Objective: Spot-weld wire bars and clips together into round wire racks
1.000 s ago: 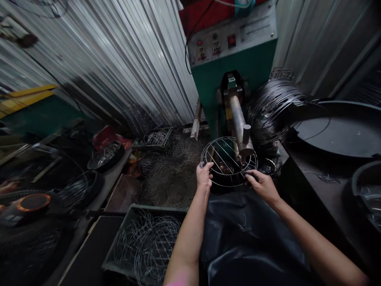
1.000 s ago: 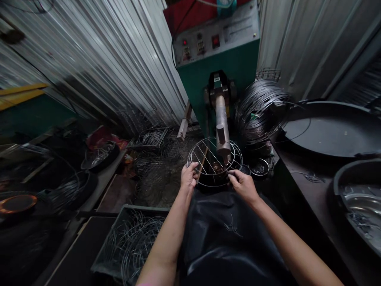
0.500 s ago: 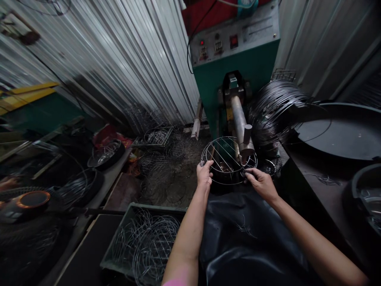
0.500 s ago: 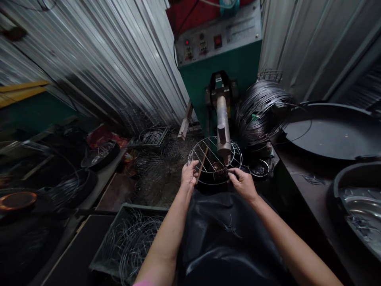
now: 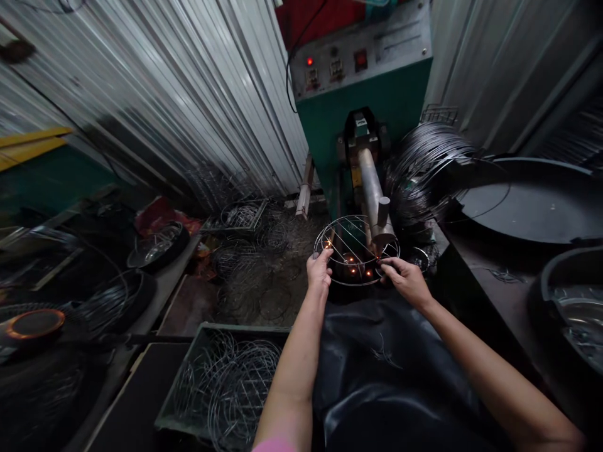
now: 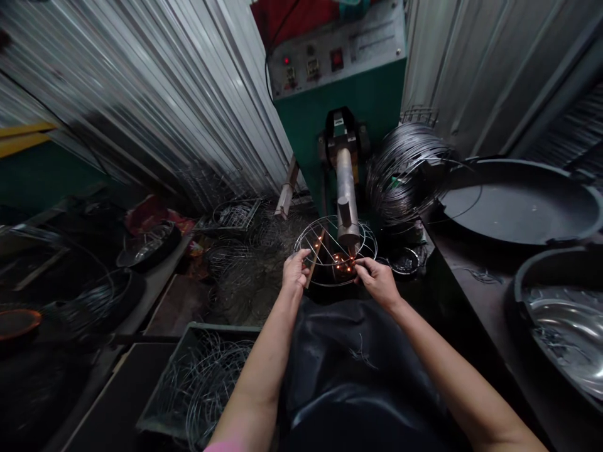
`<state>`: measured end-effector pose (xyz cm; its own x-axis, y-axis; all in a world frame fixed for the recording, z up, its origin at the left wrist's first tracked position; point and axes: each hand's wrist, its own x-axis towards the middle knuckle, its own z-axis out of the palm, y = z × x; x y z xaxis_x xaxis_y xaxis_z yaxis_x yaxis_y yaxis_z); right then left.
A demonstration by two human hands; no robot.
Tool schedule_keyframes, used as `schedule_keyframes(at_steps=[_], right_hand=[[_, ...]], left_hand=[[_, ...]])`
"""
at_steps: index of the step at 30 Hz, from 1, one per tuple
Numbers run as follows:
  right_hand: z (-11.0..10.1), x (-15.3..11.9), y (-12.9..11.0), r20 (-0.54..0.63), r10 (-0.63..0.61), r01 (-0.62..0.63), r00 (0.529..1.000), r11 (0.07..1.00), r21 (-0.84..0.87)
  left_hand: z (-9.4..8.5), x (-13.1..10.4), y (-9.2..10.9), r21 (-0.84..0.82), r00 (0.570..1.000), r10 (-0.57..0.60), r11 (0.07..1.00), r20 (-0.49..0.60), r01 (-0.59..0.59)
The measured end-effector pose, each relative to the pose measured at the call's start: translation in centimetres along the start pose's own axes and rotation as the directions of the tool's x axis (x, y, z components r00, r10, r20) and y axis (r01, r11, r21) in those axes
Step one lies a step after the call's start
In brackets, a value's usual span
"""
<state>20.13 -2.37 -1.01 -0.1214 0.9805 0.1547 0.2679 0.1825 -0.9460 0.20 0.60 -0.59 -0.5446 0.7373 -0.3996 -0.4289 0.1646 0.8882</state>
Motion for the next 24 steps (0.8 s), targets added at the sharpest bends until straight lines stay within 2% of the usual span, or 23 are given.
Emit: schedule_keyframes(at_steps=[4,7,8,10,12,14,15,17,21,24], right_hand=[[-0.3,-1.4,0.7,-0.095,-0.017,0.017,0.995,1.000,-0.003],[-1.1,-4.3,3.0,-0.157,-0.004,-0.013,0.988,0.994,-0.104],[-1.4,-5.5,4.0,-0.121,0.019,-0.041,0.992,0.983,-0.178],[-1.5,-8.0,6.1,0.048,0.112,-0.087,0.993,0.926,-0.369],[-1.0,-9.9,7.7,0.270,0.256,-0.060,0.928,0.820,-0.569],[0.1,-11.1,8.7,0.392,0.370,0.009,0.842,0.718,-0.696],[0.9,-11.3,9.0,0.413,0.401,0.037,0.818,0.680,-0.732],[2.6,-11.5,9.3,0.412,0.432,0.056,0.802,0.632,-0.773],[5.4,-11.4,9.5,0.385,0.440,0.062,0.811,0.590,-0.805],[6.2,-12.0,9.5,0.365,0.416,0.060,0.833,0.588,-0.807]], left_hand=[[-0.1,-0.1,0.2,0.030,1.000,-0.016,0.999,-0.011,0.016],[-0.3,-0.2,0.2,0.059,1.000,-0.019,0.998,-0.017,0.020],[-0.3,-0.2,0.2,0.064,1.000,-0.014,0.998,-0.019,0.015],[-0.3,-0.3,0.3,0.071,1.000,0.001,0.997,-0.026,0.000],[-0.3,-0.5,0.3,0.077,0.999,0.011,0.997,-0.040,-0.008],[-0.3,-0.8,0.4,0.083,0.998,0.017,0.996,-0.056,-0.012],[-0.3,-0.9,0.4,0.083,0.998,0.021,0.996,-0.061,-0.016],[-0.3,-1.1,0.3,0.078,0.998,0.032,0.997,-0.060,-0.027],[-0.4,-1.2,0.2,0.059,0.998,0.039,0.998,-0.052,-0.035],[-0.3,-1.3,0.1,0.047,0.997,0.010,0.999,-0.075,-0.006]])
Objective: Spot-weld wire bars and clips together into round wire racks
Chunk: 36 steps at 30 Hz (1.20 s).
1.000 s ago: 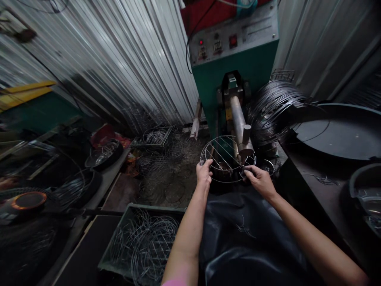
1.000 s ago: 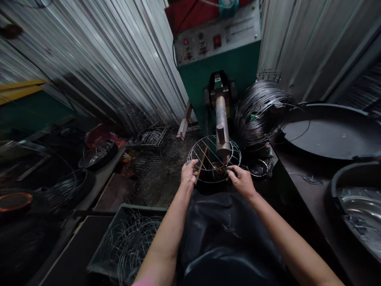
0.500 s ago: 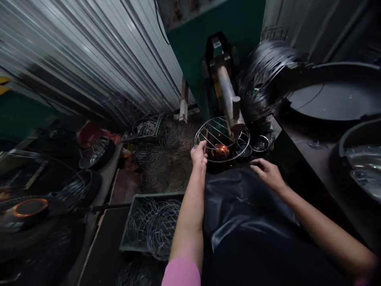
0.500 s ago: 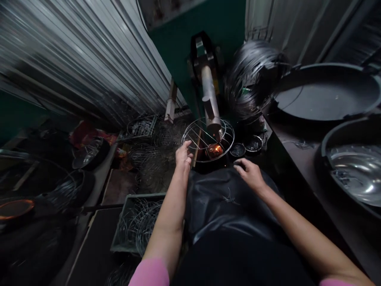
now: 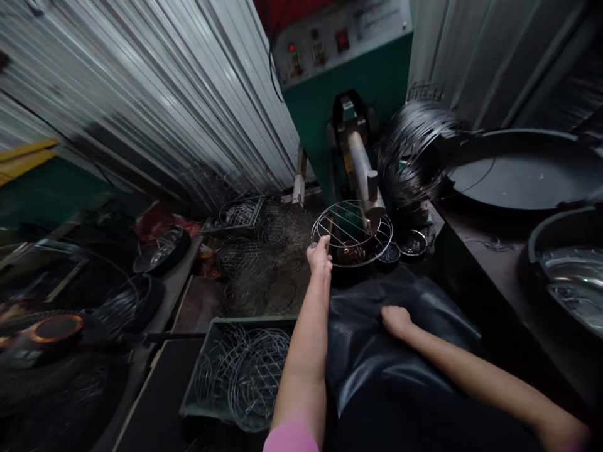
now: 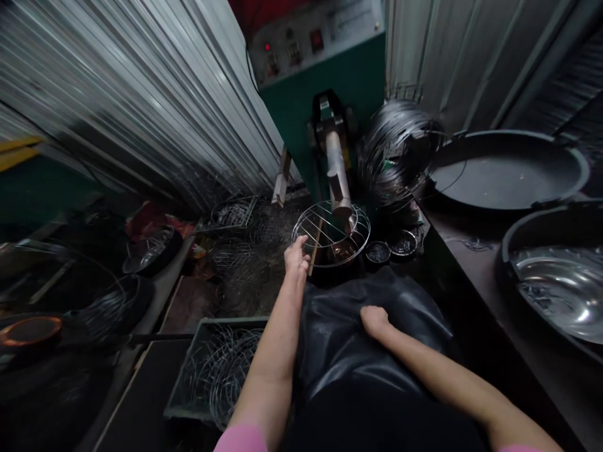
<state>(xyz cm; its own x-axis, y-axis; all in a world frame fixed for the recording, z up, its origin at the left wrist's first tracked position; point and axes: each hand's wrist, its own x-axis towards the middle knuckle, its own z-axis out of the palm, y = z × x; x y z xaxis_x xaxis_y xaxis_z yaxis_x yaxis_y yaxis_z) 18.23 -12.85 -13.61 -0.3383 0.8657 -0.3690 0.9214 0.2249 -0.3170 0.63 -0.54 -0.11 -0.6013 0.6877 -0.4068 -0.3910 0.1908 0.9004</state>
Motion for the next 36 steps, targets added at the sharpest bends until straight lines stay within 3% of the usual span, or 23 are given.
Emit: schedule_keyframes(at_steps=[5,8,12,17,20,25,33,36], right_hand=[[0.3,-1.8,0.3,-0.088,-0.050,0.051,0.995,0.999,0.009],[0.1,-2.9,1.3,-0.082,-0.122,0.125,0.989,0.992,0.030],[-0.3,-4.2,3.4,-0.087,-0.204,0.218,0.975,0.952,0.216],[-0.5,-4.7,4.2,0.021,-0.259,0.243,0.966,0.929,0.280],[-0.3,-4.4,3.7,0.106,-0.341,0.288,0.934,0.895,0.340],[0.3,-4.4,3.1,0.246,-0.273,0.212,0.930,0.945,0.249],[-0.3,-3.6,2.6,0.327,-0.372,0.285,0.869,0.915,0.285],[-1.5,-4.3,3.1,0.273,-0.338,0.172,0.901,0.854,0.491]], left_hand=[[0.0,-0.4,-0.4,-0.037,1.000,-0.022,0.999,-0.006,0.021],[-0.6,-0.4,-0.3,-0.040,0.999,-0.033,0.999,0.036,0.034],[-1.4,0.8,1.2,0.041,0.981,-0.140,0.990,0.131,0.135],[-1.0,3.3,3.2,0.243,0.932,-0.265,0.948,0.247,0.206],[-1.0,3.9,3.1,0.247,0.933,-0.252,0.951,0.257,0.188],[-2.5,3.4,2.0,0.195,0.914,-0.280,0.954,0.293,0.230],[-2.7,2.2,1.1,0.086,0.925,-0.284,0.959,0.251,0.271],[-2.7,1.8,1.1,0.033,0.943,-0.243,0.970,0.227,0.242]])
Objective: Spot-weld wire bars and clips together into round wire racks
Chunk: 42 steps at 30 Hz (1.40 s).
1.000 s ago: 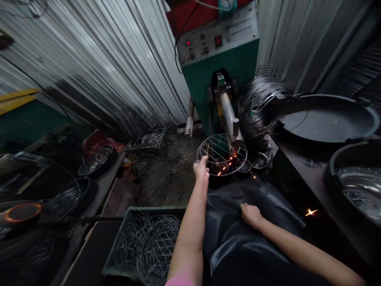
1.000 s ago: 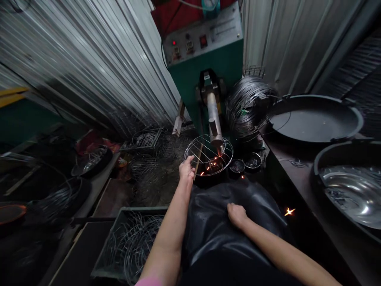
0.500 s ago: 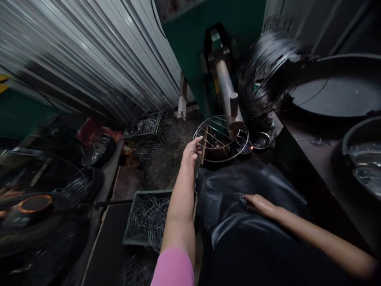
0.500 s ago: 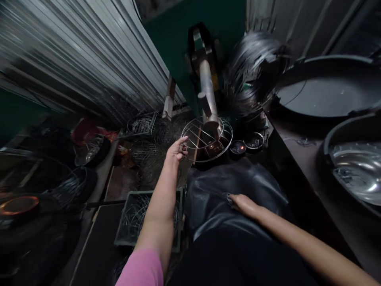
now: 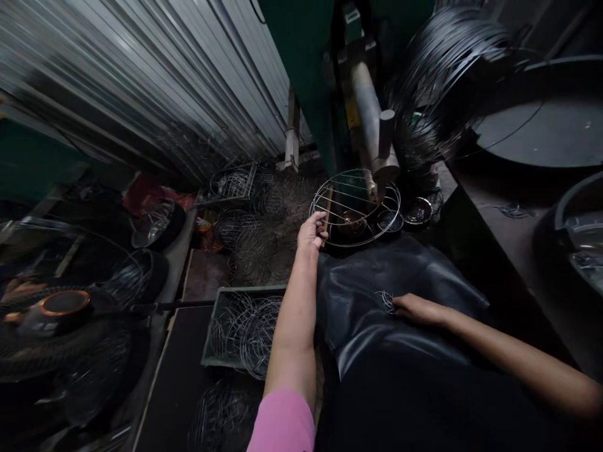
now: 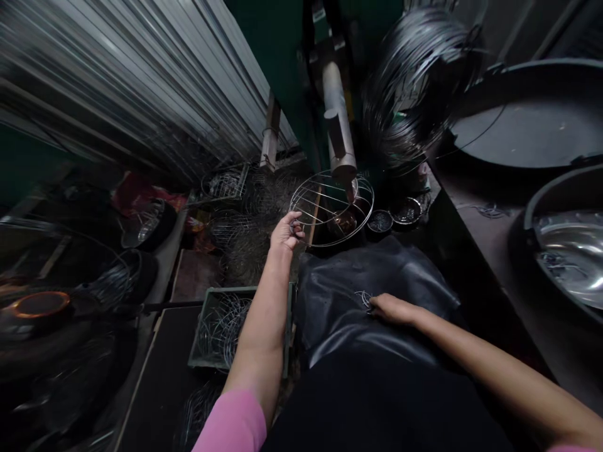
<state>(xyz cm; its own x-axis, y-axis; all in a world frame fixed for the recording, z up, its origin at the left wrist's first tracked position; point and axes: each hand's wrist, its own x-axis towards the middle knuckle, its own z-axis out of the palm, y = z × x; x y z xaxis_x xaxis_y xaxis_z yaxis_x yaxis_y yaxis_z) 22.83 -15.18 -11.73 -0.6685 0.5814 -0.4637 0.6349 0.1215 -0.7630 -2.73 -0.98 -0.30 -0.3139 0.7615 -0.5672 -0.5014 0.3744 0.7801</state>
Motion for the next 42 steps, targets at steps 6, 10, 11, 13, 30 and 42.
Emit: schedule_keyframes(at_steps=[6,10,11,13,30,42], right_hand=[[-5.6,-2.4,-4.6,-0.342,0.073,0.173,0.937,0.753,0.634],[-9.8,-0.6,-7.9,-0.591,0.036,0.415,0.806,0.678,0.607],[-10.6,0.1,-8.2,-0.635,0.034,0.452,0.772,0.673,0.585],[-11.7,1.5,-8.4,-0.698,0.035,0.485,0.715,0.695,0.531],[-13.9,3.6,-8.4,-0.782,0.099,0.340,0.615,0.862,0.377],[-13.6,3.4,-9.0,-0.757,0.075,0.459,0.649,0.755,0.469]], left_hand=[[0.7,-0.7,-0.9,-0.054,0.993,0.108,0.992,-0.037,-0.110],[1.3,-0.9,-1.5,-0.090,0.990,0.139,0.986,-0.025,-0.140],[1.4,-1.0,-1.5,-0.095,0.988,0.150,0.984,-0.030,-0.152],[1.3,-1.1,-1.4,-0.106,0.985,0.171,0.979,-0.036,-0.174],[1.5,-1.0,-0.4,-0.095,0.962,0.265,0.958,-0.069,-0.271],[1.8,-0.9,-0.8,-0.046,0.981,0.192,0.980,-0.032,-0.193]])
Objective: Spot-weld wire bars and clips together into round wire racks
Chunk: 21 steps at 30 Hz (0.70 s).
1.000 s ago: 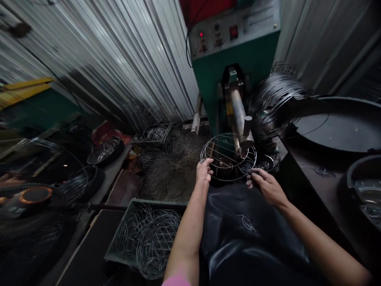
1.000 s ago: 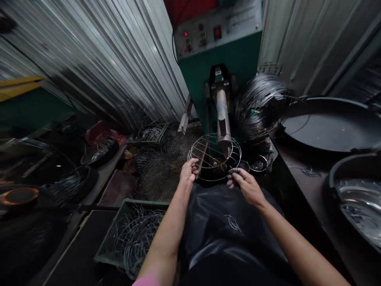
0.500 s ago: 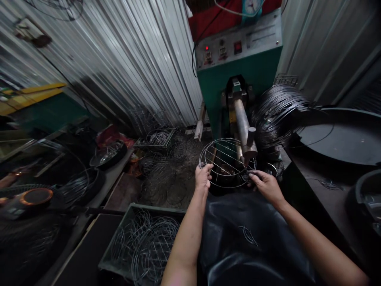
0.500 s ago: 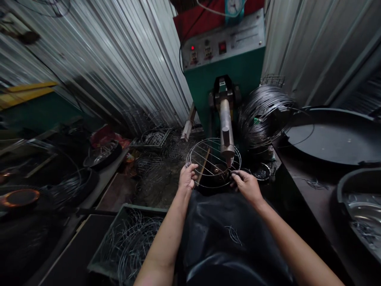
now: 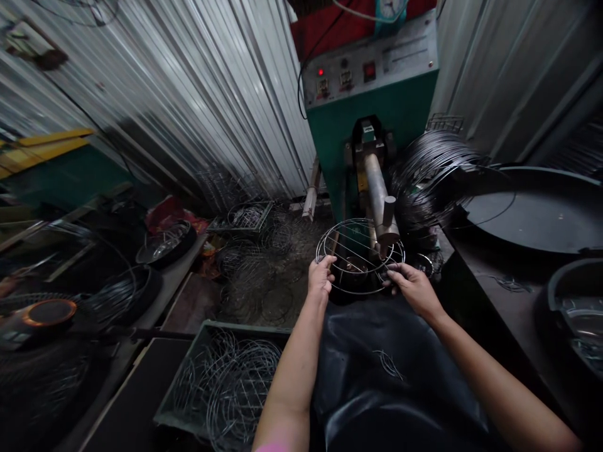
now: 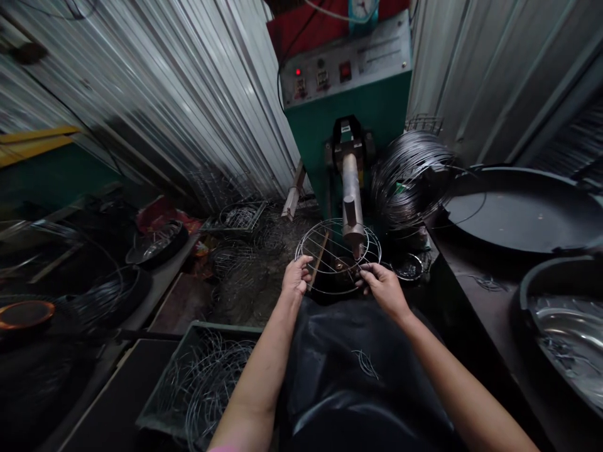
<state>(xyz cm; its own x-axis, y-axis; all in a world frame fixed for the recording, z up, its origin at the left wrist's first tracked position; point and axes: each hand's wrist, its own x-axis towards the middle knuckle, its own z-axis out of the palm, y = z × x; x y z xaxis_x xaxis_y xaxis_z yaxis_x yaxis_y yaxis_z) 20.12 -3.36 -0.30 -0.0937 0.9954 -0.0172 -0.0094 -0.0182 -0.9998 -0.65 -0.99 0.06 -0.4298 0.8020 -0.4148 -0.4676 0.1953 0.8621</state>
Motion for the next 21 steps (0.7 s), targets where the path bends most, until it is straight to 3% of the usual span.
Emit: schedule_keyframes(at_steps=[8,21], right_hand=[[0.22,-0.26,0.37,-0.021,-0.042,0.038,0.999,0.989,-0.146],[0.30,0.37,0.38,-0.036,-0.039,0.037,0.999,0.998,-0.058]], left_hand=[[-0.03,0.40,-0.24,-0.006,0.999,-0.036,0.999,-0.011,0.036],[0.46,0.94,-0.39,-0.033,0.999,-0.022,0.999,-0.035,0.020]])
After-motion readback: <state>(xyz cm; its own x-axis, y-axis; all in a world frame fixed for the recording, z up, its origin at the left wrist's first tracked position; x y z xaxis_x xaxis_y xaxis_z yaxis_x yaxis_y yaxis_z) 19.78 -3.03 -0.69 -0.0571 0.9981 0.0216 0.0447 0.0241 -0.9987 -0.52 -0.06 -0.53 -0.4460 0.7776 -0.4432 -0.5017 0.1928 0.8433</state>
